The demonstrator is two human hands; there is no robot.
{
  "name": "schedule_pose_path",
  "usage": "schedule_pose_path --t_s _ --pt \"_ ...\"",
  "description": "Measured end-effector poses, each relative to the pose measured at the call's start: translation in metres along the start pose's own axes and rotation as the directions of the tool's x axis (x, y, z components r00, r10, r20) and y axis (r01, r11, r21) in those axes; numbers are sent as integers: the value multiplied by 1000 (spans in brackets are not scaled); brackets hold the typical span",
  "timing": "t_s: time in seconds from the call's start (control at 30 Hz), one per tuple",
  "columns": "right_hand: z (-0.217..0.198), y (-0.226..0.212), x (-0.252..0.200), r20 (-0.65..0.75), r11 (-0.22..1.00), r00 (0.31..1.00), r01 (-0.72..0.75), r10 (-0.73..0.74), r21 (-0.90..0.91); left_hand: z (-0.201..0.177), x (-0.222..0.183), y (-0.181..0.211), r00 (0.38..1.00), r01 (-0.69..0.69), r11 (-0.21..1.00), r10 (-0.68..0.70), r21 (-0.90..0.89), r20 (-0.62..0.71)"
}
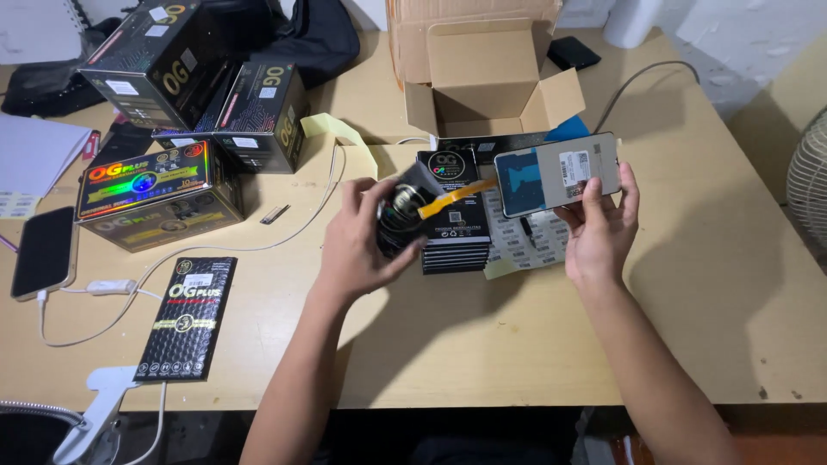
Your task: The person applies labels to various phone screens and components using their hands and a pen.
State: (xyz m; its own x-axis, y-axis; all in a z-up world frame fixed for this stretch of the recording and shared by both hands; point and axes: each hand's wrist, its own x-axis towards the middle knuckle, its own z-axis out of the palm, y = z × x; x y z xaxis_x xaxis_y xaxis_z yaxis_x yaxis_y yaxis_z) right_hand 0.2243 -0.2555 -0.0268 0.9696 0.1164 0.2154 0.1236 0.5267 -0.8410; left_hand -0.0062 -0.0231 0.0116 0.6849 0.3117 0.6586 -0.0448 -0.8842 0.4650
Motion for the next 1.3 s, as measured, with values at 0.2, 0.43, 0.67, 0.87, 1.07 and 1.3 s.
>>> schedule_pose_path --t_s 0.2,0.43,0.67,0.87,1.07,1.3 --pt "-2 5 -4 46 989 989 145 -143 -43 23 -8 18 978 -209 959 201 191 59" --pt "7 15 -38 374 845 837 495 -401 -202 36 -15 21 943 -311 906 331 287 -24" --pt "10 38 -70 712 907 692 368 -122 -202 54 -22 29 926 -277 924 330 264 -184" --pt "28 -11 -27 452 834 796 523 -403 -176 40 -22 32 912 -254 959 281 129 -300" --pt "68 -36 61 558 352 417 908 -717 -226 44 -18 23 935 -160 981 187 113 -303" --pt "108 44 112 960 -267 84 951 -268 -158 39 -13 20 960 -98 984 134 152 -248"
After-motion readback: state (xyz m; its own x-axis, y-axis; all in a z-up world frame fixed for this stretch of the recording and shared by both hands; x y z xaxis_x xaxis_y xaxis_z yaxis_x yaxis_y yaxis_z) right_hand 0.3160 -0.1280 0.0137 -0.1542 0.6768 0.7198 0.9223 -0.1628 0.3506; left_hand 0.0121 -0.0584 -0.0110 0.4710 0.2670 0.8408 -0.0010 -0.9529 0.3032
